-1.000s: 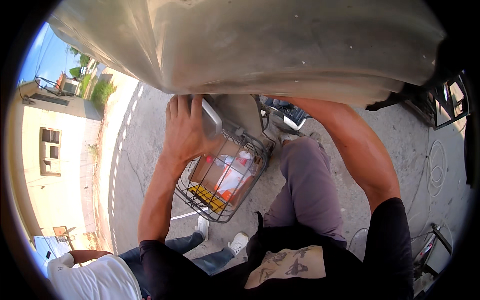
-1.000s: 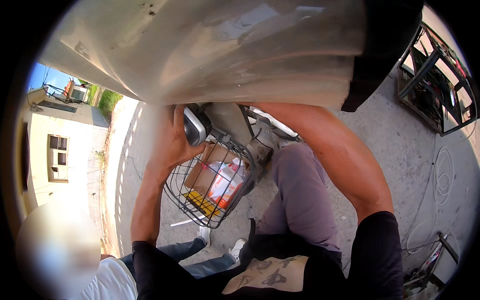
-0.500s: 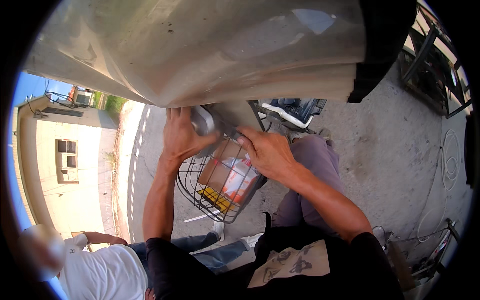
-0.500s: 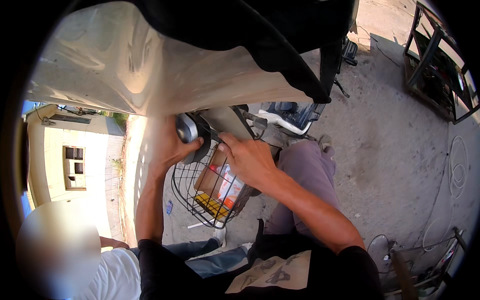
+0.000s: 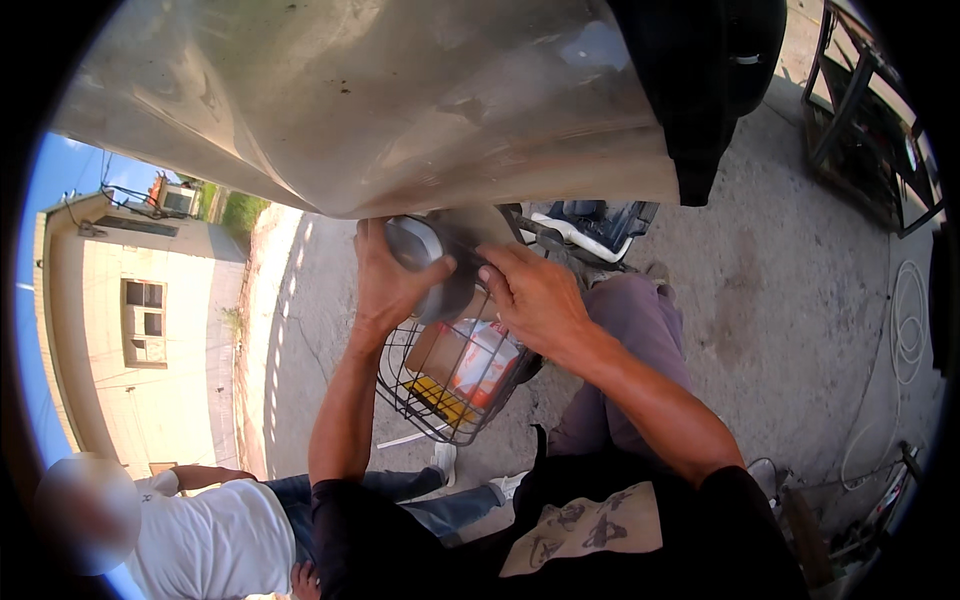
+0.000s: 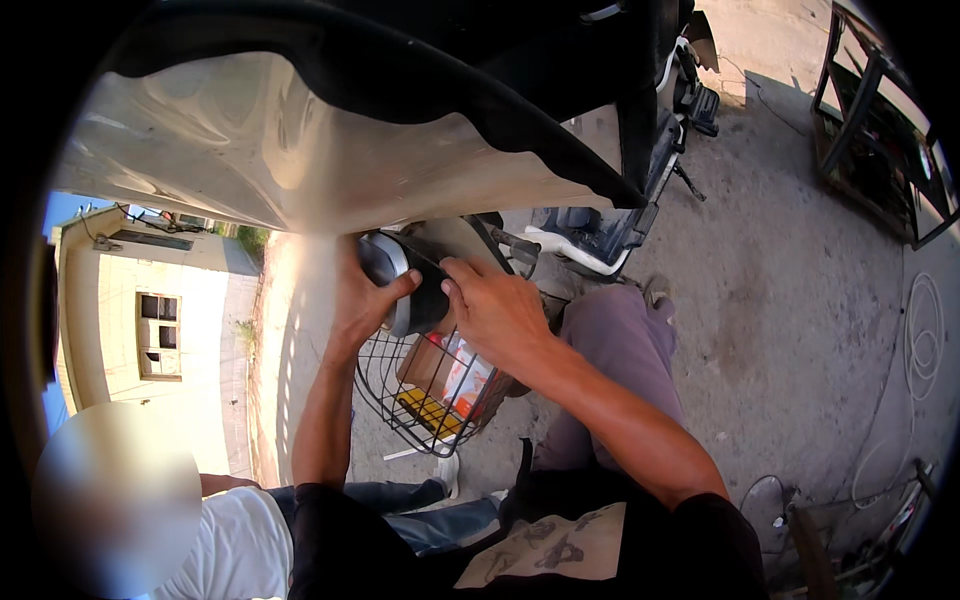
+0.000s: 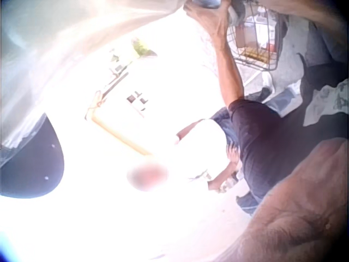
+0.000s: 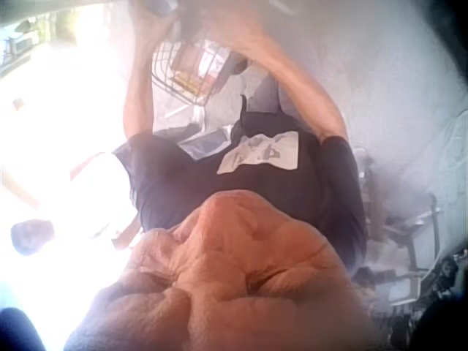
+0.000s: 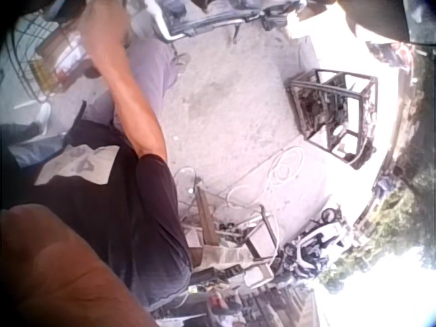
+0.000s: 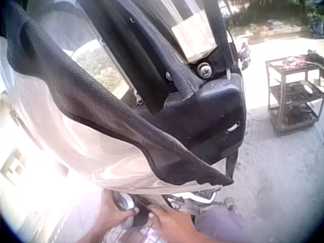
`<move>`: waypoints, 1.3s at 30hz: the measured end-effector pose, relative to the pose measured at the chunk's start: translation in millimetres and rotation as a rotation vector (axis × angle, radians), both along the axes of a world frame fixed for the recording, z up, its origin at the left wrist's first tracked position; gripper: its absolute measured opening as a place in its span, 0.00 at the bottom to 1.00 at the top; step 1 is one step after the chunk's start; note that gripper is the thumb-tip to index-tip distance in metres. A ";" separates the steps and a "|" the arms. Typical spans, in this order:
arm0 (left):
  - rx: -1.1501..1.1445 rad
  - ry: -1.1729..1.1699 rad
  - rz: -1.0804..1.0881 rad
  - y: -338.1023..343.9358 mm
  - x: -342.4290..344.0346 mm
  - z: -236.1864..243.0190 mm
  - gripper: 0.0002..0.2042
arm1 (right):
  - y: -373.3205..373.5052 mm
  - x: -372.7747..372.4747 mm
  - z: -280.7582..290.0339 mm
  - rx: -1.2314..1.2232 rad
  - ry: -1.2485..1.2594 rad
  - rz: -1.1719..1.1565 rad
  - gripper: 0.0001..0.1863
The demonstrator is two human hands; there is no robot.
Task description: The person handles various small electronic components, picks up a yellow multimeter, and uses a screwdriver to work on a gray electronic housing in an outdoor workspace.
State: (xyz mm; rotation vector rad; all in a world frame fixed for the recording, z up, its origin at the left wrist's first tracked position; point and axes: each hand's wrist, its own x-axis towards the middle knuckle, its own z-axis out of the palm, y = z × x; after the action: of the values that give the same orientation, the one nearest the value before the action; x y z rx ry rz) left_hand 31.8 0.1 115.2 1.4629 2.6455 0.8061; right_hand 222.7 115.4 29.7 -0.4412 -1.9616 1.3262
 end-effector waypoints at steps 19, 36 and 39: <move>0.055 0.032 0.094 2.4 8.5 -10.5 0.46 | 36.6 -17.9 -33.7 0.192 0.187 0.123 0.14; 0.106 -0.007 -0.010 1.0 -2.5 -4.1 0.23 | 48.3 -15.3 30.4 0.372 -0.133 0.180 0.10; 0.241 -0.146 -0.010 1.3 -1.6 -5.1 0.23 | 52.7 -15.5 28.4 0.399 -0.124 0.202 0.10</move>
State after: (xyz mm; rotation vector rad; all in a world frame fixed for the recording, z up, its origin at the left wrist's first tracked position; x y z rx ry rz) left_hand 30.2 1.4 110.0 1.3992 2.5038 1.2173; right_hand 207.1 168.1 58.1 -0.1367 -2.3564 1.0046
